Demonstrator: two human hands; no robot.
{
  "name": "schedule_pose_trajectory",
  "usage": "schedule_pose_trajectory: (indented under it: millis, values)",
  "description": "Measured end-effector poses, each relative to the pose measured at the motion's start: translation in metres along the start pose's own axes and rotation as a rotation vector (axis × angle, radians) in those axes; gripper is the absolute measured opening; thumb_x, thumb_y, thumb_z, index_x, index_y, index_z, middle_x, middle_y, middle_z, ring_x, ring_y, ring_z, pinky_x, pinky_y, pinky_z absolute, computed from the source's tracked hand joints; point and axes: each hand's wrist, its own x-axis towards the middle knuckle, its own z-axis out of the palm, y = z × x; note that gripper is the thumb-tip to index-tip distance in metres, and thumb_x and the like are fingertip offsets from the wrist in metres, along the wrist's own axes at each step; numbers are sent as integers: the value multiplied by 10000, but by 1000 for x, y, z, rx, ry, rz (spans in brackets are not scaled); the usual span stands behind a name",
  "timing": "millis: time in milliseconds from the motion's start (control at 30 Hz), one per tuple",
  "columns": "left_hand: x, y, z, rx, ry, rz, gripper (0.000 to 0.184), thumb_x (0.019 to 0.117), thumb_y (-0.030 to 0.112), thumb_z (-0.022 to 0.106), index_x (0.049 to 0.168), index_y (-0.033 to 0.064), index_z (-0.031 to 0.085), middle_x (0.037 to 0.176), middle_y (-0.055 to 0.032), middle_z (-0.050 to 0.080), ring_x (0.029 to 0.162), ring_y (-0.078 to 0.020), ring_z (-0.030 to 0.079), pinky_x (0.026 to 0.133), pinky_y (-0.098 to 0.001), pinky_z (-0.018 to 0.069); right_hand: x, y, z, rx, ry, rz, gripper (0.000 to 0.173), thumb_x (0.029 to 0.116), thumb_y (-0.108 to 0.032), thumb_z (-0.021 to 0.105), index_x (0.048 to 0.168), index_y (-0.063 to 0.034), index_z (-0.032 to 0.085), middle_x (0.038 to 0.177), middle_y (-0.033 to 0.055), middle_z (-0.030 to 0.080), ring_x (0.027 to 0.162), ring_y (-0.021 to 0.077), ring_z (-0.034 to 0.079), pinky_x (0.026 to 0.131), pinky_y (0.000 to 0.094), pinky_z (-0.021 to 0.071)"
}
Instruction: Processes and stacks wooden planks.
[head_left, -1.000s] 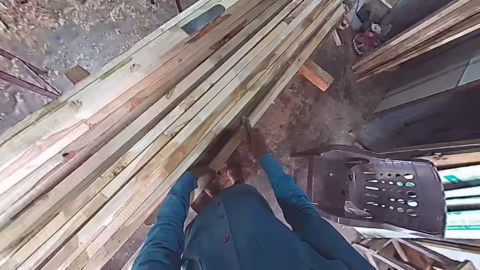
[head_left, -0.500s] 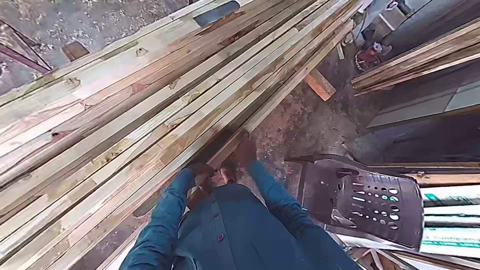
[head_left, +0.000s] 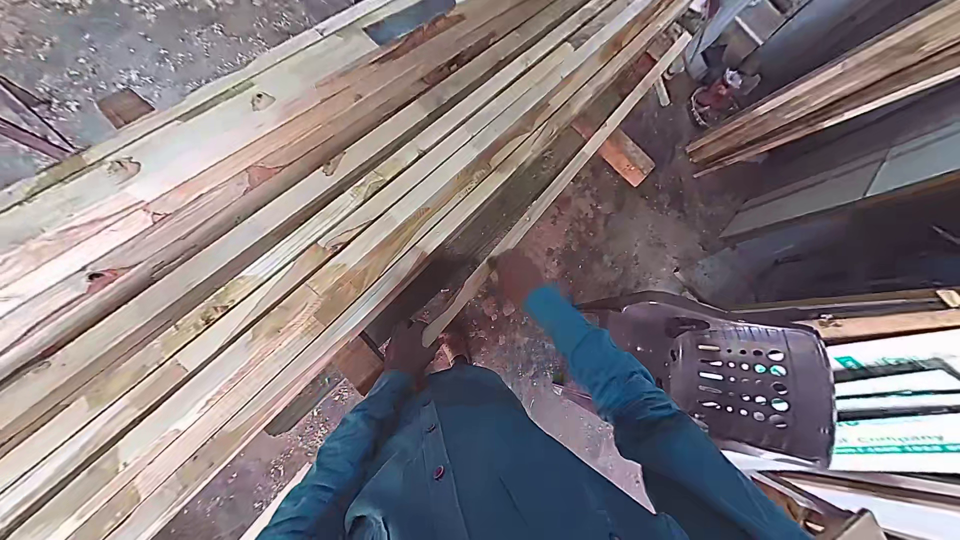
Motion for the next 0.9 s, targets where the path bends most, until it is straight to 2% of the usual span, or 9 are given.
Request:
schedule_pose_trajectory:
  millis: [100,133,233,367,467,533,667,733,900]
  values:
    - [4,-14,-13,-126,-1,49,631,839,565,794,1184,41,720,1192,-211,695,1174,-367,646,1046,-576,490,-24,-6,10,-90,-154,-161,308,952,-227,673,1201,-46,688,1240,257,630,1125,443,643,871,643,542]
    - [7,-18,-22,-178,-66,36,663,864,571,773,1251,38,695,1229,-214,687,1200,-365,638,1072,-585,472,-16,4,14,-55,-123,-222,314,978,-254,653,1217,-55,695,1175,238,674,1095,432,661,877,646,536]
    - [10,-25,-29,-195,-180,-45,766,935,606,672,1415,20,564,1372,-244,611,1316,-387,572,1128,-604,419,16,35,17,164,145,-211,404,1051,-186,532,1431,-55,574,1193,276,671,1148,458,636,969,635,506]
    - [11,-18,-18,-62,-186,-50,928,802,558,832,1446,-18,493,1382,-279,580,1323,-430,547,1098,-629,433,58,51,94,374,498,-135,534,1050,-170,523,1574,-122,431,1417,325,516,1188,477,607,976,595,531]
    - [6,-16,-8,6,-102,-81,806,883,375,778,1498,-26,447,1456,-290,529,1376,-460,494,1122,-643,403,3,22,113,224,270,-71,576,1016,-116,547,1577,-130,420,1533,337,373,1204,454,615,985,518,555]
    - [0,-5,-6,54,-27,-136,759,922,320,731,1530,-1,410,1485,-286,501,1367,-467,502,1087,-648,435,-13,19,82,189,203,-74,480,1015,-139,540,1493,-101,528,1472,339,457,1214,451,609,992,534,541]
    - [-16,13,13,152,65,-163,731,905,236,747,1520,17,419,1495,-288,487,1328,-488,524,1034,-658,456,35,63,-1,244,279,73,449,1074,-181,485,1510,-79,510,1374,341,559,1264,508,561,1033,642,465]
    - [-16,17,16,207,80,-161,678,929,236,718,1504,18,433,1468,-285,510,1308,-475,544,1025,-637,468,67,78,-16,287,255,73,365,1050,-201,517,1343,-25,644,1257,294,656,1191,461,628,1003,646,477]
    - [-11,10,18,222,168,-190,648,917,183,724,1473,-17,458,1441,-284,540,1337,-460,526,1092,-621,416,-4,-18,39,118,-40,-60,347,1025,-236,573,1285,-21,652,1281,255,643,1222,422,613,1010,596,501]
